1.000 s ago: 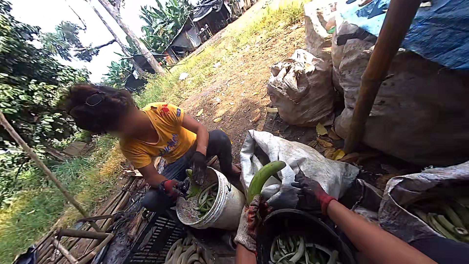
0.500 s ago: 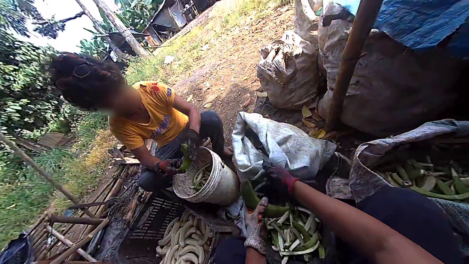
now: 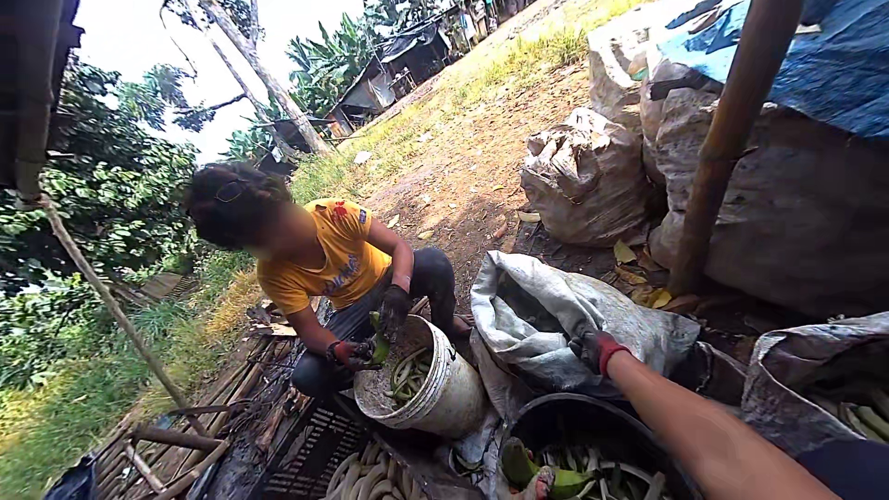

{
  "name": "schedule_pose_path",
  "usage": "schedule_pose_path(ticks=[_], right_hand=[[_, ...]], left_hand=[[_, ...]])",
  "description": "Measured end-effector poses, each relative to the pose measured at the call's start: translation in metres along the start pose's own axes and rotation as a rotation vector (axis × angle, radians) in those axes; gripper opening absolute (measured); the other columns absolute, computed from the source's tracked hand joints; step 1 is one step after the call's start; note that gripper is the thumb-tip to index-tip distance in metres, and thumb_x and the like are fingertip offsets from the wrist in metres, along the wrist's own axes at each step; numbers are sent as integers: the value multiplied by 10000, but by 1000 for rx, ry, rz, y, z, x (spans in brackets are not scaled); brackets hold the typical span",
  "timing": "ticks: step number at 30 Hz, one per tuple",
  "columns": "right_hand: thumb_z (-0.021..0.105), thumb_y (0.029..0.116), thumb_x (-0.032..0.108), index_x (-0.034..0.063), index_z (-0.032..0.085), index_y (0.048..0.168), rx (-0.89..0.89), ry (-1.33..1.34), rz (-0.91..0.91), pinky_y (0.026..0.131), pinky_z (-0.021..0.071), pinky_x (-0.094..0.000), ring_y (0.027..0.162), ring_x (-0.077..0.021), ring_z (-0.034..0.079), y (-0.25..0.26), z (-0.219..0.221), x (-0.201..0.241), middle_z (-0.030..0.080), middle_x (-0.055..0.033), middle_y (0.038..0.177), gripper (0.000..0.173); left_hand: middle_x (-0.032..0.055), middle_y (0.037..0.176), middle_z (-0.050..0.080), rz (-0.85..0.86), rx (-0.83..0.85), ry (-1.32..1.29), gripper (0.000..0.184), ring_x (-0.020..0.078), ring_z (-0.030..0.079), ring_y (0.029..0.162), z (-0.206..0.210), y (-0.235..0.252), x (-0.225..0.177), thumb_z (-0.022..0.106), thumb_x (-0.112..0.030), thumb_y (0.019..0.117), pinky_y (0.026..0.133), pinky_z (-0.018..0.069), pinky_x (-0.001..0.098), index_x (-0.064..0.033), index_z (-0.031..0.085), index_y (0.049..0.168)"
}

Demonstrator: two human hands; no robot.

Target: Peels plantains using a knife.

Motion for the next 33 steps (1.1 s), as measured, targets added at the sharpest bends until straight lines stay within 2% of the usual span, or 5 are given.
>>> schedule_pose_path(ticks=[2, 5, 11, 19, 33], right_hand=[[352, 1143, 281, 24, 513, 1306, -112, 147, -9, 734, 509, -317, 792, -129, 550, 1, -43, 11, 542, -67, 982, 344], [390, 1133, 303, 32, 525, 1318, -40, -35, 38, 705, 522, -316, 761, -131, 585, -19, -75, 26, 584, -70, 971, 355], [459, 1110, 191, 8, 516, 1418, 328, -582, -154, 805, 563, -389, 895, -203, 647, -117, -50, -3, 644, -174, 1128, 363], [452, 1098, 245, -37, 596, 1328, 505, -1225, 137, 1061, 447, -616, 1244, -434, 609, -170, -39, -141, 636, -292, 1297, 391], [425, 1111, 268, -88, 587, 1311, 584, -1396, 205, 1101, 417, -618, 1324, -442, 563, -159, -38, -167, 602, -312, 1359, 439]], left_hand=[[255, 1286, 622, -39, 13, 107, 661, 313, 617, 1176, 8, 3, 4, 807, -131, 850, 1031, 495, 466, 71, 493, 1396], [242, 1311, 614, -56, -13, 59, 709, 302, 617, 1183, 24, 8, 14, 818, -155, 853, 1023, 500, 446, 47, 459, 1430], [228, 1359, 586, -137, -74, -90, 757, 318, 586, 1229, 41, 20, 70, 822, -128, 853, 1038, 488, 490, -21, 418, 1484], [251, 1346, 576, -305, -225, -317, 711, 353, 601, 1177, 31, 17, 112, 783, -120, 894, 979, 513, 519, -14, 396, 1481], [249, 1367, 553, -363, -208, -424, 660, 343, 588, 1187, 41, 29, 122, 757, -72, 906, 986, 515, 484, 13, 409, 1460]])
Point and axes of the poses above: each hand's wrist, its own y-axis towards the middle knuckle, its own z-axis out of the palm, x = y × z, the point moved 6 cm from there along y, towards the middle knuckle
